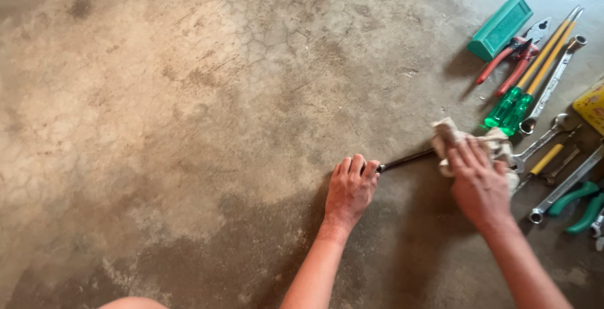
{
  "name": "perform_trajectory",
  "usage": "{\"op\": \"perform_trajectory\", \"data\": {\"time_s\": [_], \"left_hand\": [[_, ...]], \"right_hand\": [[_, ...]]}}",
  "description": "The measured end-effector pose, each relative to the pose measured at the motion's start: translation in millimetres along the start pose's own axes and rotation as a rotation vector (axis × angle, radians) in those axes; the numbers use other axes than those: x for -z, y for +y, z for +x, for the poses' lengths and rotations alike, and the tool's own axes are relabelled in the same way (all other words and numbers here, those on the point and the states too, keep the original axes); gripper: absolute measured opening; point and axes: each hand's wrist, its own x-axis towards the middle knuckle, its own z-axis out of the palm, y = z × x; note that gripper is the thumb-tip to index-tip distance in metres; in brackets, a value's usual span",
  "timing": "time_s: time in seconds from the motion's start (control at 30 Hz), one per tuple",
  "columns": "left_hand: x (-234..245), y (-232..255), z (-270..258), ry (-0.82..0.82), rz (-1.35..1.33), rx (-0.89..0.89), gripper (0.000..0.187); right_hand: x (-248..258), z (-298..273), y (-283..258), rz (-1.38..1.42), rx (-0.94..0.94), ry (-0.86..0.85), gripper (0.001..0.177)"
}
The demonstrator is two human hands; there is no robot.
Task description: The person arranges various hand tools, including screwdrivers, pliers, and wrenches, on a concrete floor. They then use a cloth to wipe and clean a single wrench, holding it with one hand while scrubbing with the other.
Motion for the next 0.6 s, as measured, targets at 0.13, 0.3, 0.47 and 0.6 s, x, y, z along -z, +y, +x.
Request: {"op": "perform_trajectory", "data": {"time_s": [0.13,0.3,0.47,0.6], "left_hand": [[0,3,7,0.008,0.023,-0.015,0.029],[-4,2,2,0.046,0.012,-0.020,0.031],[-5,0,0,0.067,0.013,-0.021,0.034],[-1,2,1,0.042,0.001,-0.013,0.030]], "right_hand": [[3,8,-8,0.045,-0.063,-0.018,0.052],[15,-13,-86,0.009,0.124,0.026,0.056],[5,-24,-97,0.075,0.200,0.075,0.050],[2,-10,-39,-0.032,0.067,0.035,0.058]]}}
